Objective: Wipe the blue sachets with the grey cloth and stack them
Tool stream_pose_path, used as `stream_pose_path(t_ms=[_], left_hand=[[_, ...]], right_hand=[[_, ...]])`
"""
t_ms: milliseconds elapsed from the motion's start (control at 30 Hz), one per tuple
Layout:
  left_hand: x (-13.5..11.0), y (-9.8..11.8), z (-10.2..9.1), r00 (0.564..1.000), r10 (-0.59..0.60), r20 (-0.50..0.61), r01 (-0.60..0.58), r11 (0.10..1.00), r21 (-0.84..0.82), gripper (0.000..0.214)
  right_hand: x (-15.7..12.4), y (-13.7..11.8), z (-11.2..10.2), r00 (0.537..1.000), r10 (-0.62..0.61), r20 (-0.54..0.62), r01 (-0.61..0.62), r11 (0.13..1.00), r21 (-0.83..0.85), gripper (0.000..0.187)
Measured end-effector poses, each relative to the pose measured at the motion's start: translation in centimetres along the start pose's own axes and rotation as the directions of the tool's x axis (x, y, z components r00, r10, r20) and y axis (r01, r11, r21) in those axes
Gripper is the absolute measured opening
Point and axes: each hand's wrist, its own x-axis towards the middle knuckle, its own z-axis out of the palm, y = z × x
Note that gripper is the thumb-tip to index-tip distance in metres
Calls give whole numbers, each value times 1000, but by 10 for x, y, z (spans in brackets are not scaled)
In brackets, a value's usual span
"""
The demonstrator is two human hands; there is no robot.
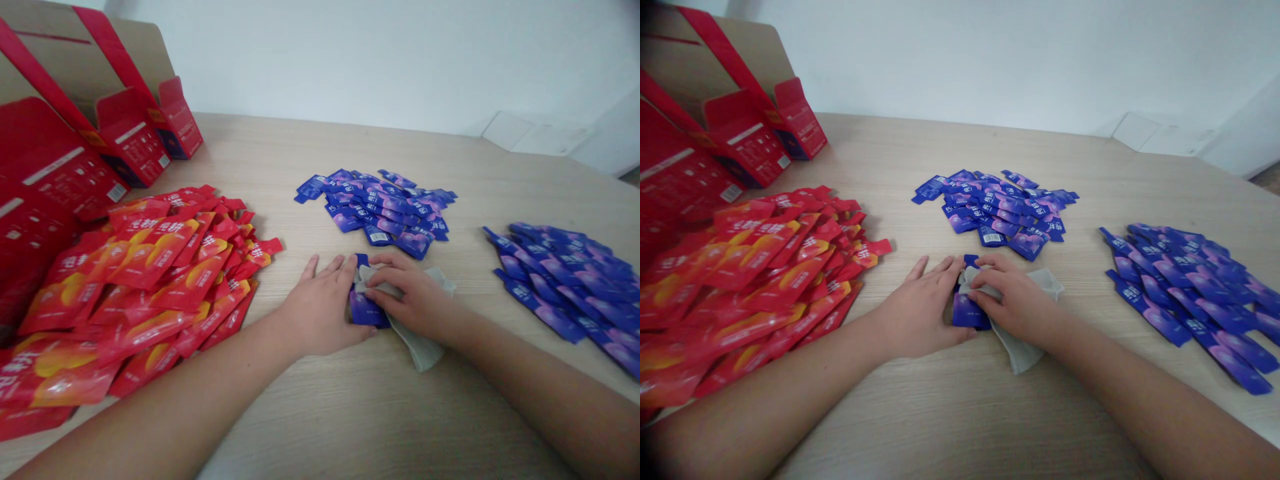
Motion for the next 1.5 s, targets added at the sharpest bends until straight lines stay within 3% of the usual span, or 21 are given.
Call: stream_pose_path(t_ms=[100, 300, 433, 533, 633, 733, 900, 1067, 1200, 1267, 1400, 1500], left_hand=[[0, 1, -1, 1000, -12, 7, 12, 1000, -12, 117], [0, 2, -1, 999, -31, -9, 31, 999, -33, 118], [-1, 0, 0, 1000, -13, -13, 13, 1000, -23, 118], [-2, -2, -1, 1000, 16, -10, -16, 1000, -14, 116], [-4, -4, -3, 999, 43, 8, -43, 999, -12, 110], [-4, -4, -4, 998, 56, 20, -56, 998, -9, 107], [-3, -4, -2, 998, 66, 24, -66, 998, -12, 108], [-2, -4, -1, 998, 48, 31, -49, 999, 5, 113], [-2, -2, -5, 998, 41, 57, -41, 999, 8, 113], [-2, -2, -6, 997, 40, 59, -40, 999, 0, 111], [-2, -4, -7, 997, 56, 48, -56, 998, -19, 108], [-3, -5, -6, 997, 61, 52, -61, 998, -18, 108]], right_hand=[[6, 3, 3, 997, 71, 6, -71, 997, -15, 10], [25, 31, -1, 997, 42, -66, -59, 961, -272, 21], [17, 32, -8, 979, 72, -190, -106, 978, -178, 26], [5, 9, -14, 999, -17, -30, 18, 1000, 24, 22], [0, -15, -16, 969, -146, 199, 107, 975, 193, 19], [4, -21, -15, 956, -162, 244, 118, 975, 186, 23], [16, -1, -6, 974, -154, 169, 154, 988, 11, 25], [19, 20, 2, 996, -88, -2, 87, 989, -119, 24], [11, 17, -4, 987, -89, -134, 71, 989, -130, 24], [6, 6, -10, 987, -142, -68, 139, 989, -45, 24], [-1, -16, -17, 952, -225, 209, 189, 965, 181, 22], [4, -15, -16, 945, -212, 249, 174, 971, 166, 20]])
